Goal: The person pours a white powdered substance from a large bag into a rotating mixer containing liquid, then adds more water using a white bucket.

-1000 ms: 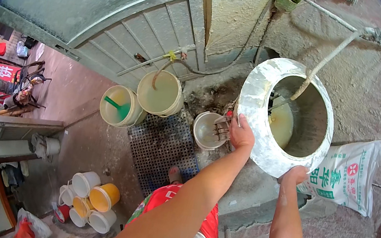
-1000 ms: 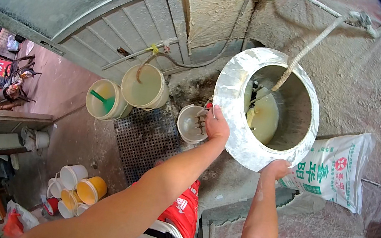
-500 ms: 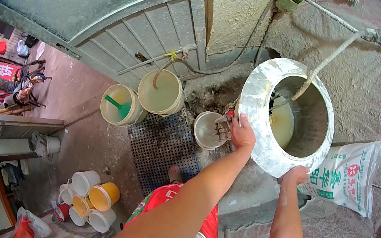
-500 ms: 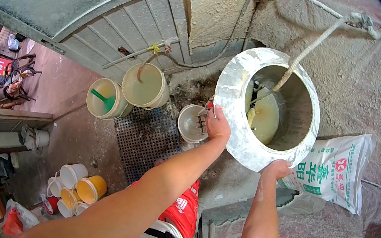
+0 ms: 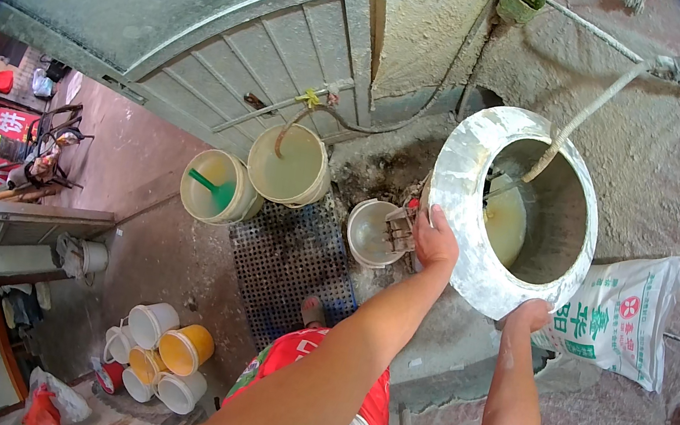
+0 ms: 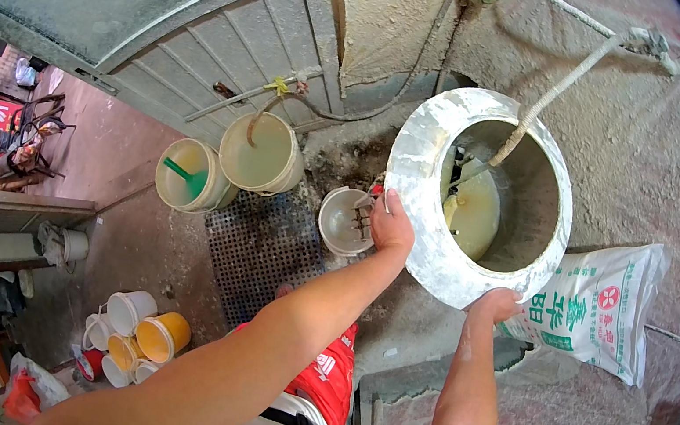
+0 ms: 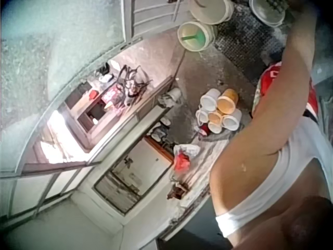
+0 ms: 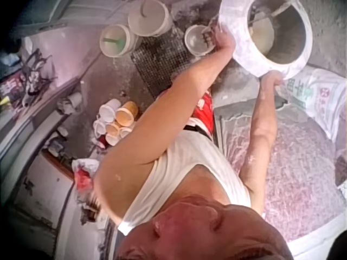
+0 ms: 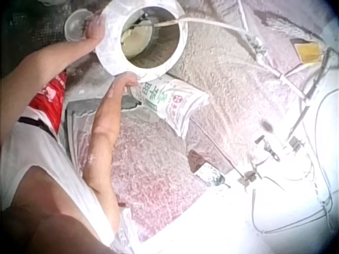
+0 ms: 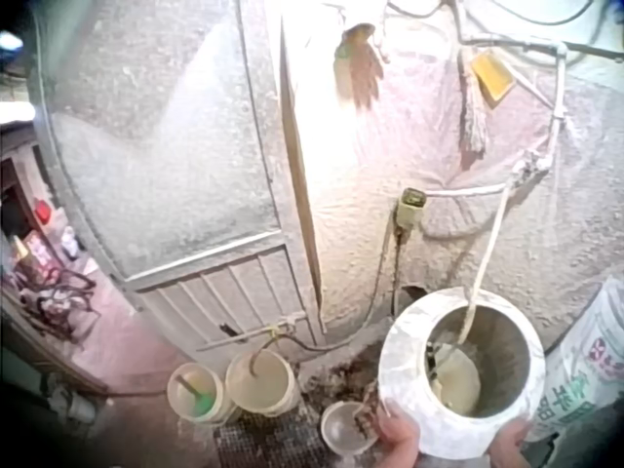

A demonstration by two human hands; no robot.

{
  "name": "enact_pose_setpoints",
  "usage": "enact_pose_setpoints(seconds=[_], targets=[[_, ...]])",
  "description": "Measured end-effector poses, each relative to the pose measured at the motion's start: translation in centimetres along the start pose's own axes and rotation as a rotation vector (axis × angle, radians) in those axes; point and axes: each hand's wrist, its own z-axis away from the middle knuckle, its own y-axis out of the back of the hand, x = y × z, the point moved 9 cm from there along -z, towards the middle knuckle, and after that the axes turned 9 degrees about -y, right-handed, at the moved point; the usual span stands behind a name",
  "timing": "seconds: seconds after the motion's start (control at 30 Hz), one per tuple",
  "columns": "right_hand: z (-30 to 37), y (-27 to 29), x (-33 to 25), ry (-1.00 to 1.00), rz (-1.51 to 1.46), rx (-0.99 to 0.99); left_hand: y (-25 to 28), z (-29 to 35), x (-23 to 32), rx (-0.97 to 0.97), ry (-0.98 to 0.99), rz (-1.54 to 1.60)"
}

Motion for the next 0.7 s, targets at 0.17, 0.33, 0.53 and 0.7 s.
enact_pose_setpoints(seconds=[0.17,0.33,0.53,0.7], targets=[[-0.9,-0.6,0.6,-0.018,-0.001,-0.041,-0.5,0.0,-0.4,-0.042,0.028,-0.009],[-2.2,-1.2,1.0,0.027,-0.024,-0.043,-0.2,0.0,-0.4,0.023,-0.013,-0.018],[-1.2,-0.6,0.4,0.036,0.002,-0.010,0.0,0.1,-0.2,0.020,-0.010,-0.014],[-1.1,-0.9,0.8,0.026,-0.025,-0.017,0.4,0.0,-0.2,-0.018,0.023,-0.016]])
